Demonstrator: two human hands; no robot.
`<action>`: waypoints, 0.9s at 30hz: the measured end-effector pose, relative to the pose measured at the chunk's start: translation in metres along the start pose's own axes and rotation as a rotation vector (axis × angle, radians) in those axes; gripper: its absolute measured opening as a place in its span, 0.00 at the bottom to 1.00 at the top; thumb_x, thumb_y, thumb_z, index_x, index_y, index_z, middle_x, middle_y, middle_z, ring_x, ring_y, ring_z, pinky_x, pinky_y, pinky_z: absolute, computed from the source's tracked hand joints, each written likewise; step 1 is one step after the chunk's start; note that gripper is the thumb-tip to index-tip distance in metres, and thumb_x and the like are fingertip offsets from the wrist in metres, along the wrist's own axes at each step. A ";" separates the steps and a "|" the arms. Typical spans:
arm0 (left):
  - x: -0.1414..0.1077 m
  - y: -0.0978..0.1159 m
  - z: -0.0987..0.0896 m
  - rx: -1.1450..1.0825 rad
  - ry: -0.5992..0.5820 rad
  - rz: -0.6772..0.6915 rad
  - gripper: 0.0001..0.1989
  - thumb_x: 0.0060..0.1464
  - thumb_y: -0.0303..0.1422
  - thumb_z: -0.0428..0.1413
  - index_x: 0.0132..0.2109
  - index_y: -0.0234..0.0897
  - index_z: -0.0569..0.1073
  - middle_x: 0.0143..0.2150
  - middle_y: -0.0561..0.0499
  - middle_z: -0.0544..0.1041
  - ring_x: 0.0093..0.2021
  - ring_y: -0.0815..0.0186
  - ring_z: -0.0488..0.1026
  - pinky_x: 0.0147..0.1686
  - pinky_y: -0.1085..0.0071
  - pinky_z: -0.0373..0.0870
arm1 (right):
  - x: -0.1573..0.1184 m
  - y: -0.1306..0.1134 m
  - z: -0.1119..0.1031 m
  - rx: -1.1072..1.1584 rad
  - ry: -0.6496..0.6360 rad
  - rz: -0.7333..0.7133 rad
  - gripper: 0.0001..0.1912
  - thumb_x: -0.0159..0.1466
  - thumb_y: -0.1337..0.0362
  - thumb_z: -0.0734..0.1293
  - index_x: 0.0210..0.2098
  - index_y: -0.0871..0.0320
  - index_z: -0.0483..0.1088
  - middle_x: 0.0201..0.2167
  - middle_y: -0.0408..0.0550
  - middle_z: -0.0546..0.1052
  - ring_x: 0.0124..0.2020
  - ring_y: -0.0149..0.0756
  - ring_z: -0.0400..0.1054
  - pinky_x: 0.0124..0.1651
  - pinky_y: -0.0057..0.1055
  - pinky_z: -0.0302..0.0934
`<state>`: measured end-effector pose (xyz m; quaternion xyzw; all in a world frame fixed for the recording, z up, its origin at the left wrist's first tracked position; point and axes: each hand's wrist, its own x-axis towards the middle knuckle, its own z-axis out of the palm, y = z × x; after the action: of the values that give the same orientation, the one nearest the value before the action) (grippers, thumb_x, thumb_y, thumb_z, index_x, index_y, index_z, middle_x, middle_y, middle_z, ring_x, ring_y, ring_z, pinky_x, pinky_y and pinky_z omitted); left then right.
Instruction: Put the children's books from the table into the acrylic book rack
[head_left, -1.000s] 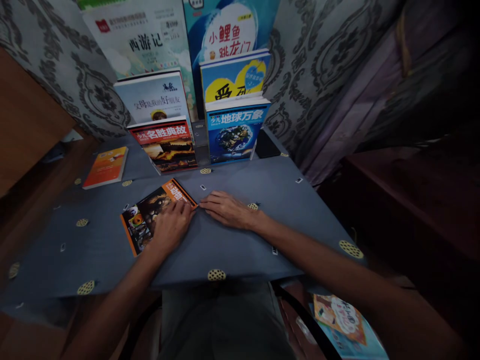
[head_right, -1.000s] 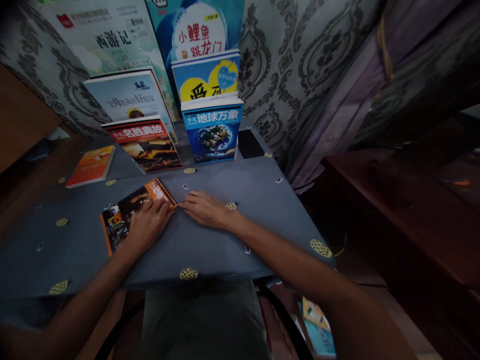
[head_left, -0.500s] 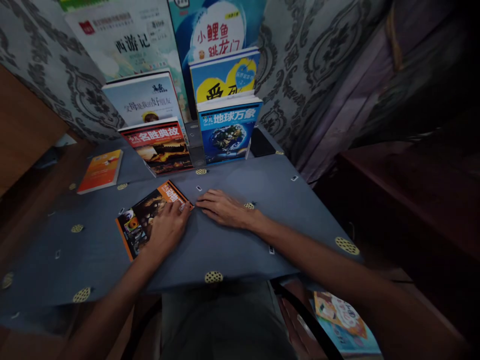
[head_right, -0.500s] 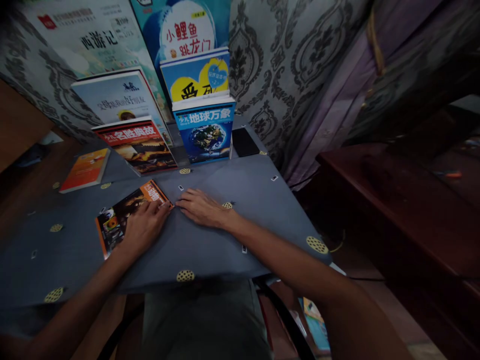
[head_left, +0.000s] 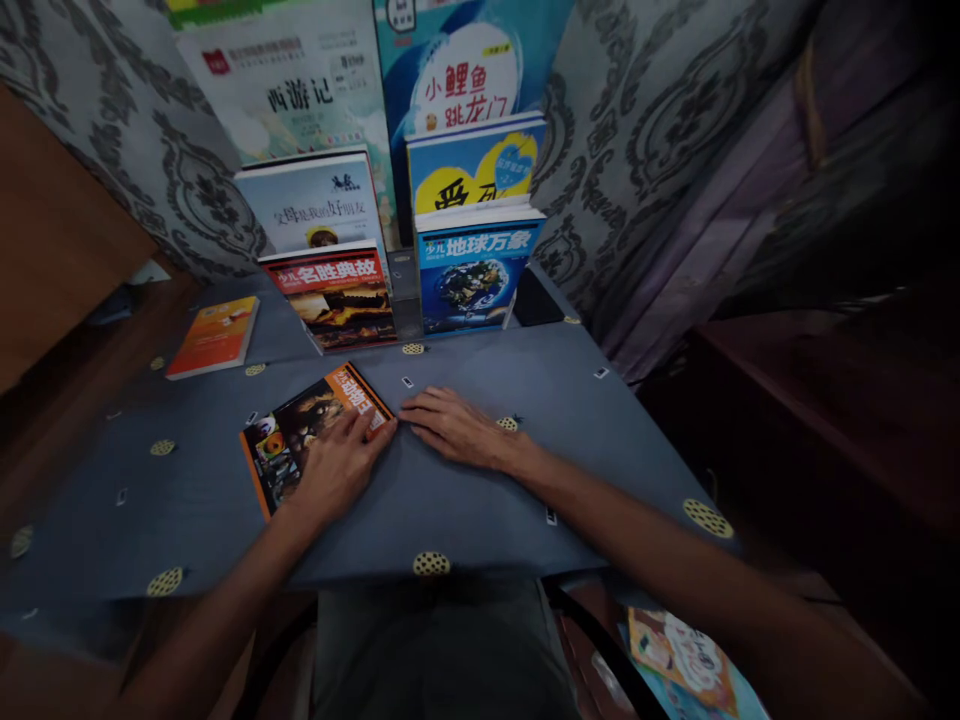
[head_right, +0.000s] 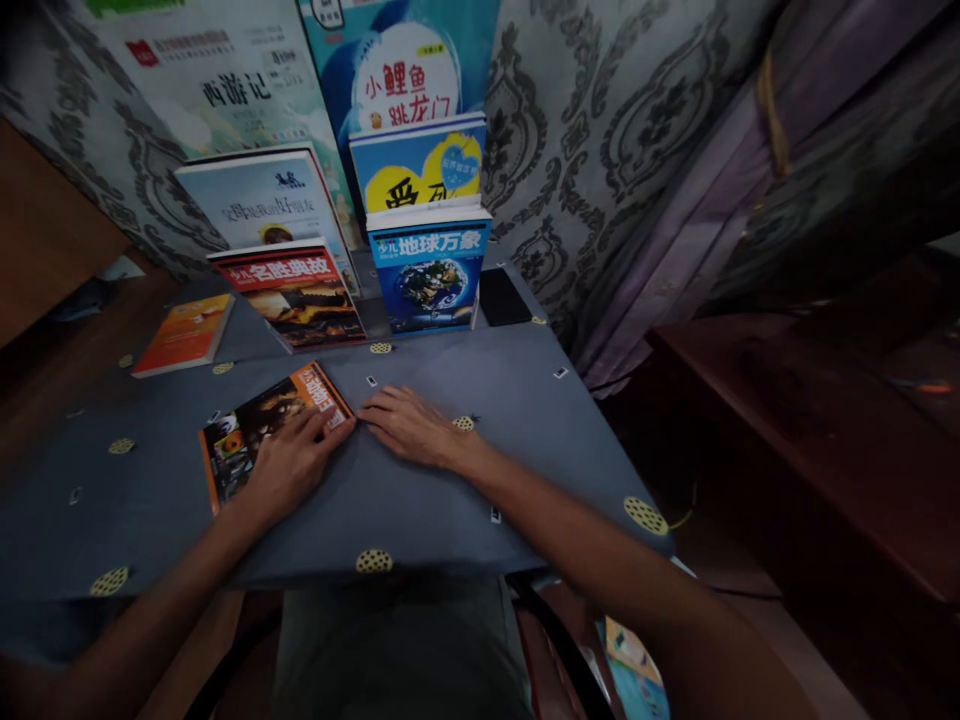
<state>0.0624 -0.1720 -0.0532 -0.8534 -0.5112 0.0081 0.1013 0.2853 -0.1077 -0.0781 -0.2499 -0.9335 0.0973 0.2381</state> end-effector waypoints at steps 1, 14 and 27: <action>0.000 0.001 0.000 -0.011 -0.001 -0.009 0.26 0.61 0.23 0.49 0.62 0.51 0.70 0.62 0.43 0.73 0.61 0.50 0.69 0.51 0.53 0.76 | 0.000 -0.001 0.000 0.007 -0.004 0.000 0.15 0.71 0.67 0.61 0.54 0.61 0.72 0.49 0.57 0.77 0.50 0.43 0.69 0.54 0.44 0.66; -0.013 -0.032 0.001 -0.305 0.139 0.097 0.18 0.66 0.29 0.47 0.57 0.42 0.74 0.57 0.45 0.77 0.59 0.62 0.72 0.58 0.61 0.70 | 0.003 -0.011 -0.001 -0.037 -0.123 0.013 0.17 0.72 0.64 0.59 0.57 0.59 0.71 0.53 0.58 0.75 0.53 0.46 0.67 0.53 0.47 0.66; -0.032 -0.071 -0.017 0.016 -0.132 -0.540 0.19 0.68 0.38 0.42 0.53 0.40 0.74 0.46 0.42 0.78 0.46 0.54 0.76 0.35 0.66 0.71 | 0.022 -0.019 0.010 -0.310 -0.128 0.153 0.21 0.71 0.57 0.60 0.60 0.59 0.68 0.58 0.63 0.72 0.58 0.52 0.64 0.56 0.49 0.62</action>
<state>-0.0124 -0.1708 -0.0264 -0.6832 -0.7254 0.0404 0.0729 0.2558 -0.1134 -0.0730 -0.3472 -0.9288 -0.0143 0.1289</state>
